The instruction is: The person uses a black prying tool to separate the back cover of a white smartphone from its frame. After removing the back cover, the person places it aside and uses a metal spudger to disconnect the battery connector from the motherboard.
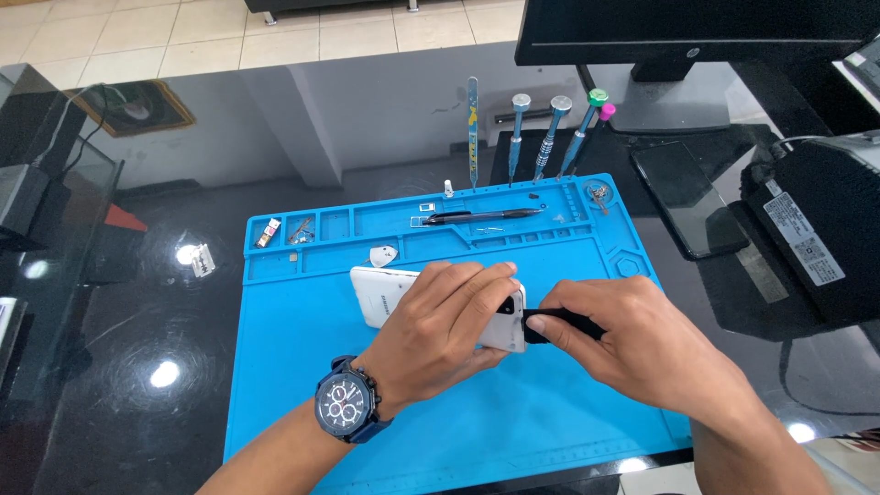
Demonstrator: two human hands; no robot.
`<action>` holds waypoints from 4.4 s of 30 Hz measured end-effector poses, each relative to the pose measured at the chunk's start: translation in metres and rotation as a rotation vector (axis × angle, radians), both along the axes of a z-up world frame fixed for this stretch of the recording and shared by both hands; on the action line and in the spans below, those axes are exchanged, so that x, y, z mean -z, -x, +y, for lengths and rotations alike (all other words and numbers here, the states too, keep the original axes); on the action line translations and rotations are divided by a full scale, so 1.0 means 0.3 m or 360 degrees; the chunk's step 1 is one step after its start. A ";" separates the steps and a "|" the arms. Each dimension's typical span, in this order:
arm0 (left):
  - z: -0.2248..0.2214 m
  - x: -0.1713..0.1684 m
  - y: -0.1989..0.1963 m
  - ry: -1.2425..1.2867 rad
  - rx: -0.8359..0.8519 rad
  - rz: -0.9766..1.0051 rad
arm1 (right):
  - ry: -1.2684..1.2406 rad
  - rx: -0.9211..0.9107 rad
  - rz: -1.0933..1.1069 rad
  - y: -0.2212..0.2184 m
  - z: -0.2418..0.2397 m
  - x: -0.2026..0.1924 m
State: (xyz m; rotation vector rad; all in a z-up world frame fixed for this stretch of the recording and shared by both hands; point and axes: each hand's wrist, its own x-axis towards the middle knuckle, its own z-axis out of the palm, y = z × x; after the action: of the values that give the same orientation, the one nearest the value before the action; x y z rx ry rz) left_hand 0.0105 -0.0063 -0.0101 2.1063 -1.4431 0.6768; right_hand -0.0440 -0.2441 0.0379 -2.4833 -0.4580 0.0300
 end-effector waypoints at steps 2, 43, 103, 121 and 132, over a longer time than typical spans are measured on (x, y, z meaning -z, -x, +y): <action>-0.001 0.004 0.002 -0.0005 -0.0001 0.0015 | -0.0024 -0.0040 -0.0043 0.000 -0.001 -0.001; -0.014 -0.128 0.105 0.0542 -0.0064 0.0008 | 0.0312 -0.0302 -0.0633 0.125 0.098 -0.195; 0.027 -0.139 0.073 0.0412 -0.0086 -0.0074 | -0.0012 -0.0303 -0.0722 0.071 0.099 -0.131; 0.054 -0.182 0.071 0.0495 -0.0027 -0.0120 | -0.0116 -0.0175 -0.0800 0.054 0.135 -0.088; 0.078 -0.174 0.056 0.0591 -0.0089 -0.0030 | -0.0240 -0.0213 -0.0835 0.054 0.190 -0.086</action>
State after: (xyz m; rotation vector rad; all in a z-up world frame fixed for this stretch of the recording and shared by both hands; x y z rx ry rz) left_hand -0.0062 0.0170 0.0422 1.8588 -1.1654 0.9110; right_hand -0.0603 -0.1870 0.0638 -2.2894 -0.8092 -0.5912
